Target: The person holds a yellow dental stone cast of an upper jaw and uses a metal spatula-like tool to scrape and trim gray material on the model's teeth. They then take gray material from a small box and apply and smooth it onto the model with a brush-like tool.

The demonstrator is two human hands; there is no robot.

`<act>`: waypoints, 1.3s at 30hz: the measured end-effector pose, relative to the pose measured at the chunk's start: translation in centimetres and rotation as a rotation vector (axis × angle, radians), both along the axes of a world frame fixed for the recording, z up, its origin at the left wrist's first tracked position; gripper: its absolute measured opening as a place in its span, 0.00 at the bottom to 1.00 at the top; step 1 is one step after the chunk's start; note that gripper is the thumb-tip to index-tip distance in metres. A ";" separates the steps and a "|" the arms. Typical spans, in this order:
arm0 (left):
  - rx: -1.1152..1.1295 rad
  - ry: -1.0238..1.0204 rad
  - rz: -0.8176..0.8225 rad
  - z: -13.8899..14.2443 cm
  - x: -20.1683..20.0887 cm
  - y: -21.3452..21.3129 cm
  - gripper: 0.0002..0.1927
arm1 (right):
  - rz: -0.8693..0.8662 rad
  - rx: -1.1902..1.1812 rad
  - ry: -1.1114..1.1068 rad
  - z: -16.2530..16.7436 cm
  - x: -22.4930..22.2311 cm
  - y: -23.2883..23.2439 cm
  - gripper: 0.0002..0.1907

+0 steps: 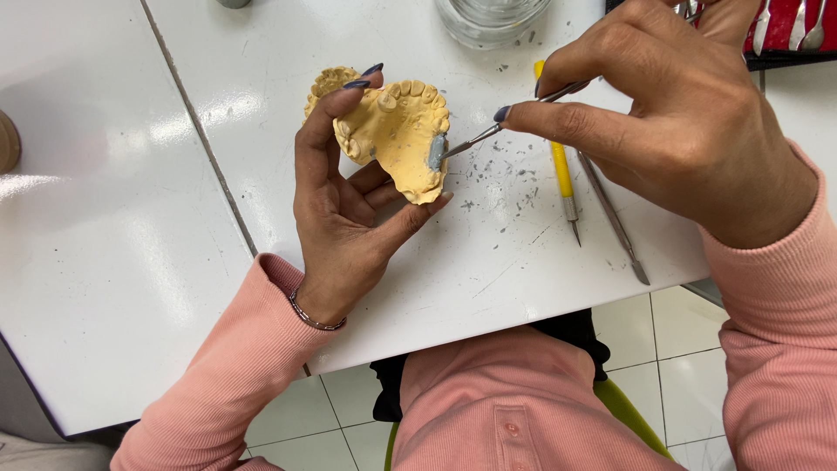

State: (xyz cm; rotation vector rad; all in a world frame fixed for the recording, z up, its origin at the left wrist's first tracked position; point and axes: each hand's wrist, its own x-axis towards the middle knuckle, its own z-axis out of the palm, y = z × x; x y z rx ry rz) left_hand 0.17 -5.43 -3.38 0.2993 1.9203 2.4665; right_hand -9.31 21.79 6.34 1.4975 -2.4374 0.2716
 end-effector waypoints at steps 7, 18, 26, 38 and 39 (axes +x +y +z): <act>-0.005 -0.002 0.016 0.1 -0.6 0.7 0.45 | 0.002 0.000 0.023 -0.8 -0.8 1.6 0.09; -0.019 -0.015 0.033 0.8 6.8 4.0 0.45 | -0.028 0.004 0.044 -0.4 6.6 4.5 0.09; -0.027 -0.017 0.035 -1.1 8.3 5.0 0.45 | -0.013 -0.016 0.082 -1.6 7.6 4.7 0.07; -0.062 -0.034 0.033 2.0 7.8 5.6 0.45 | 0.078 -0.100 0.023 0.8 6.4 5.5 0.07; -0.060 -0.036 0.031 1.8 7.8 5.9 0.45 | 0.079 -0.101 0.026 0.7 6.4 5.8 0.06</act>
